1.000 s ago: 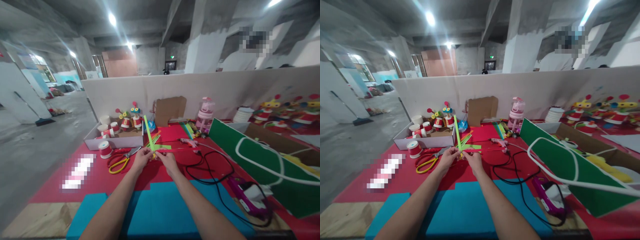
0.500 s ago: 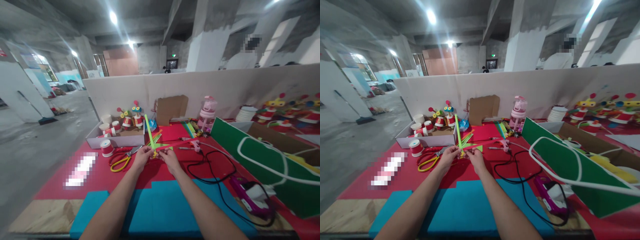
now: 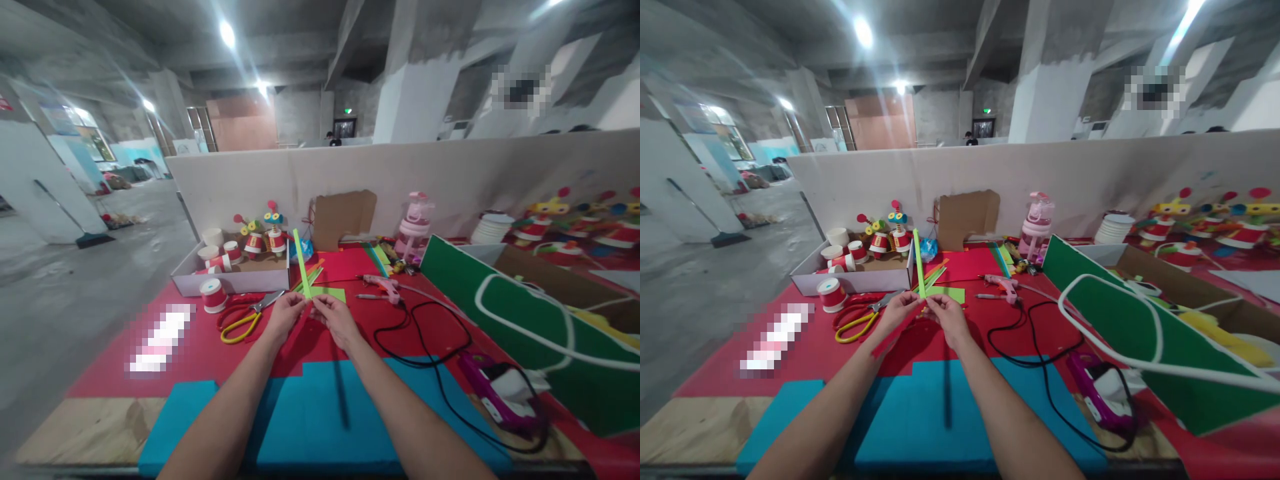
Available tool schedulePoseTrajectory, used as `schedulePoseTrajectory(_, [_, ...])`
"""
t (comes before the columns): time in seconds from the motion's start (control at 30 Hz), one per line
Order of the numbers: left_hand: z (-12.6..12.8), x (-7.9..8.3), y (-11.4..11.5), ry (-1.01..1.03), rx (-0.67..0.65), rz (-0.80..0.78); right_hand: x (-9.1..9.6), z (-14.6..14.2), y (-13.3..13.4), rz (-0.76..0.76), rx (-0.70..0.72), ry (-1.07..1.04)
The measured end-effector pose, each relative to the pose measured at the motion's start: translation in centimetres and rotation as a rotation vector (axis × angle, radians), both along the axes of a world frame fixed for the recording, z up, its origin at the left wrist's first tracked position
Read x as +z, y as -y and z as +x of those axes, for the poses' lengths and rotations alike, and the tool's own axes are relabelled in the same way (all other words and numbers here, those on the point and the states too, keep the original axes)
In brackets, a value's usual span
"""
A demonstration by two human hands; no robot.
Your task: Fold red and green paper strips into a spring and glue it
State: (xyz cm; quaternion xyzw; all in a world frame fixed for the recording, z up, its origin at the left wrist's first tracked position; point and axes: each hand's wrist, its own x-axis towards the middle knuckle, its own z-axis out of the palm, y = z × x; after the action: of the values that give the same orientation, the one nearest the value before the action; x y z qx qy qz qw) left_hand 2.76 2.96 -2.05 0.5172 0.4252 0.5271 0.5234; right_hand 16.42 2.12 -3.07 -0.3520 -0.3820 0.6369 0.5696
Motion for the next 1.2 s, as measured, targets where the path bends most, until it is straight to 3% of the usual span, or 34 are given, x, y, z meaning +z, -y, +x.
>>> schedulePoseTrajectory(0.2, [-0.3, -0.6, -0.4, -0.030, -0.014, -0.006, 0.1, 0.0, 0.2, 0.006, -0.039, 0.026])
schedulePoseTrajectory(0.37, [-0.4, 0.0, -0.2, -0.078, -0.049, -0.021, 0.0, 0.1, 0.0, 0.021, -0.096, 0.068])
schedulePoseTrajectory(0.57, [0.3, 0.8, 1.3, 0.051, -0.157, -0.023, 0.0, 0.4, -0.3, 0.010, -0.156, -0.033])
schedulePoseTrajectory(0.93, [0.8, 1.0, 1.2, 0.012, 0.056, 0.016, -0.1, -0.1, 0.0, -0.015, -0.076, -0.086])
schedulePoseTrajectory(1.2, [0.5, 1.2, 1.4, -0.025, 0.039, 0.014, -0.1, 0.3, -0.1, 0.016, -0.087, 0.045])
